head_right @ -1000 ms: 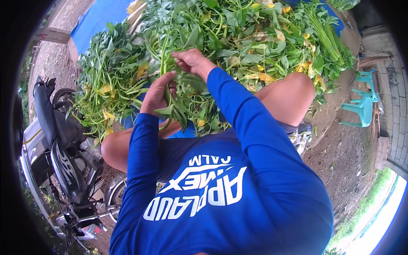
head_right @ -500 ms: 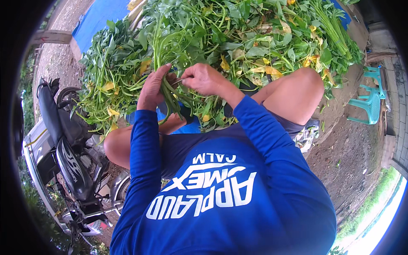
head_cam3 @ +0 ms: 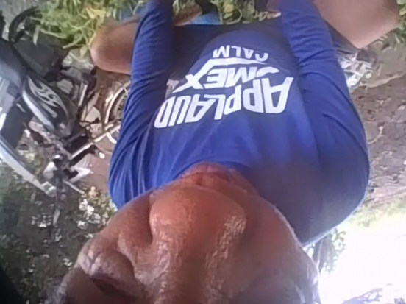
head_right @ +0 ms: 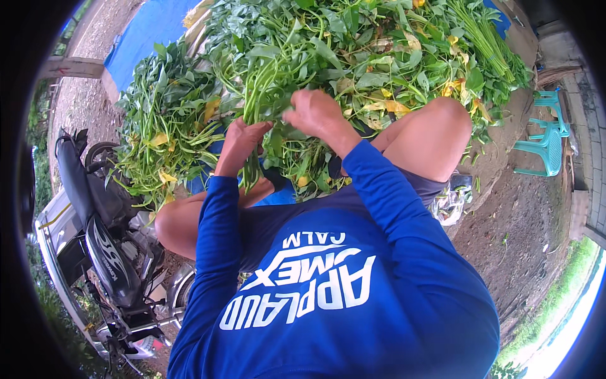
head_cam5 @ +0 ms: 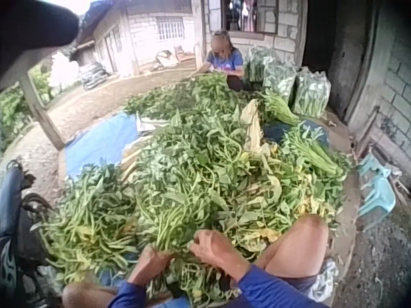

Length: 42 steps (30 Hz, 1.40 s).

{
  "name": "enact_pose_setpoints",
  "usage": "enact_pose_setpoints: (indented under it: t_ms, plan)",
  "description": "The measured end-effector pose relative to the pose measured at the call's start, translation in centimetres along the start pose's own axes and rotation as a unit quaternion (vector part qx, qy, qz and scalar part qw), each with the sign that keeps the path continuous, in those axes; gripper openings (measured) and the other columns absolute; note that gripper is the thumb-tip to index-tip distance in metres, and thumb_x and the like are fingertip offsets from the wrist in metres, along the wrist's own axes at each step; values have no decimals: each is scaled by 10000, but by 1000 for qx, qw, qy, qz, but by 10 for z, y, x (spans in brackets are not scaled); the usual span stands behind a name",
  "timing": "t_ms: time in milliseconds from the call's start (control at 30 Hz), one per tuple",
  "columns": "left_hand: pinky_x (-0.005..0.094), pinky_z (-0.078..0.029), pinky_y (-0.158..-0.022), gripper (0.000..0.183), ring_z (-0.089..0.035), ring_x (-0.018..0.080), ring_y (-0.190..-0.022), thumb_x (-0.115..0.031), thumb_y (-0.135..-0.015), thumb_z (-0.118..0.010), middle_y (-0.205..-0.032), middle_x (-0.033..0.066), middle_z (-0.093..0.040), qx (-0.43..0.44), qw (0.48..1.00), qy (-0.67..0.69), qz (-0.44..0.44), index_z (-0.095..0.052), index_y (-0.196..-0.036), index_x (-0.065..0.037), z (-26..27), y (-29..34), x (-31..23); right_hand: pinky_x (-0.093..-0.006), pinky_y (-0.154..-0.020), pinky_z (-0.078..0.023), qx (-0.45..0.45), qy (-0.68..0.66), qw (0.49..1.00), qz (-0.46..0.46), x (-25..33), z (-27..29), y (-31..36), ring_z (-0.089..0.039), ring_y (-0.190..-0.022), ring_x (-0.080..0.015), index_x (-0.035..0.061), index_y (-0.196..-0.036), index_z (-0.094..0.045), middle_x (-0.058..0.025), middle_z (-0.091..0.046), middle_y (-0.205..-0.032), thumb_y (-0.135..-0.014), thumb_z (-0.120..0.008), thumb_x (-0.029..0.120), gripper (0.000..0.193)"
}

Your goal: Cleaning and sorting a large pile of green leafy vegetables on the ground.

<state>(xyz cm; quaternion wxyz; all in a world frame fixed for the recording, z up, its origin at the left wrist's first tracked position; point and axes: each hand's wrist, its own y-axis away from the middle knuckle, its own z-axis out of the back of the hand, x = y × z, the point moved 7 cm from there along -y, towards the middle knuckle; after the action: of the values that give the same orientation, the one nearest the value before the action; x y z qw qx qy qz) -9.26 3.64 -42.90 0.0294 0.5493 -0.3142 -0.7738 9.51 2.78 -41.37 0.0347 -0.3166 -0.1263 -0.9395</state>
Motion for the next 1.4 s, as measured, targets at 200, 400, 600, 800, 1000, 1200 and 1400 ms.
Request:
enact_pose_setpoints:
  t_ms: [200, 400, 600, 800, 1000, 1200, 1400]
  plan:
    - [274, -505, -508, 244, -583, 91, -581, -214, -909, -748, -712, -8, -608, -57, 997, -27, -46, -656, -1035, -27, 0, -2, -8, -294, -585, -522, -90, -461, 870, -148, -15, 29, -38, -654, -641, -138, -6, -1037, -724, -70, -714, -811, -893, -783, 397, 432]
    - [272, -500, -535, 225, -587, 93, -602, -216, -918, -762, -740, -1, -618, -72, 992, 46, -96, -648, -1004, -43, 2, 10, -28, -260, -560, -495, -155, -597, 779, -112, -21, 4, -58, -621, -642, -110, 53, -1021, -710, -27, -688, -802, -966, -745, 303, 258]
    - [269, -450, -518, 252, -520, 80, -532, -305, -959, -758, -711, -17, -573, 111, 965, 230, 61, -584, -943, -124, -38, 8, -28, -376, -685, -575, -40, -856, 505, -101, -46, -92, -128, -669, -735, -191, 90, -1055, -705, -59, -709, -872, -1048, -587, 226, 181]
    - [257, -494, -511, 258, -531, 61, -518, -344, -986, -738, -693, -50, -568, 17, 895, 435, 96, -568, -974, -150, 13, 27, -7, -320, -670, -534, 41, -735, 665, -122, 62, -120, -159, -610, -681, -169, 29, -1059, -709, -52, -683, -833, -1039, -620, 280, 267]
    - [237, -472, -464, 246, -527, 65, -505, -307, -972, -761, -670, -38, -549, -237, 873, 426, 7, -604, -961, -119, 100, 40, -19, -339, -666, -579, -8, -548, 824, -143, -13, -102, -191, -671, -727, -148, 50, -1103, -713, -56, -704, -854, -996, -637, 534, 502]
    - [246, -488, -471, 259, -549, 71, -524, -306, -974, -764, -691, -21, -558, -266, 877, 400, 0, -601, -952, -106, 103, 22, -29, -481, -881, -559, -352, -89, 919, -151, -131, -24, -225, -709, -962, -424, 50, -1027, -713, -212, -746, -1000, -938, -552, 193, 233]
    - [254, -472, -440, 255, -545, 96, -502, -295, -992, -738, -692, 12, -568, -251, 907, 338, 31, -617, -965, -72, 98, -5, -24, -453, -989, -525, -167, 17, 982, -81, -135, -23, -271, -678, -1123, -403, 10, -1154, -704, -239, -711, -1207, -930, -616, 311, 386]
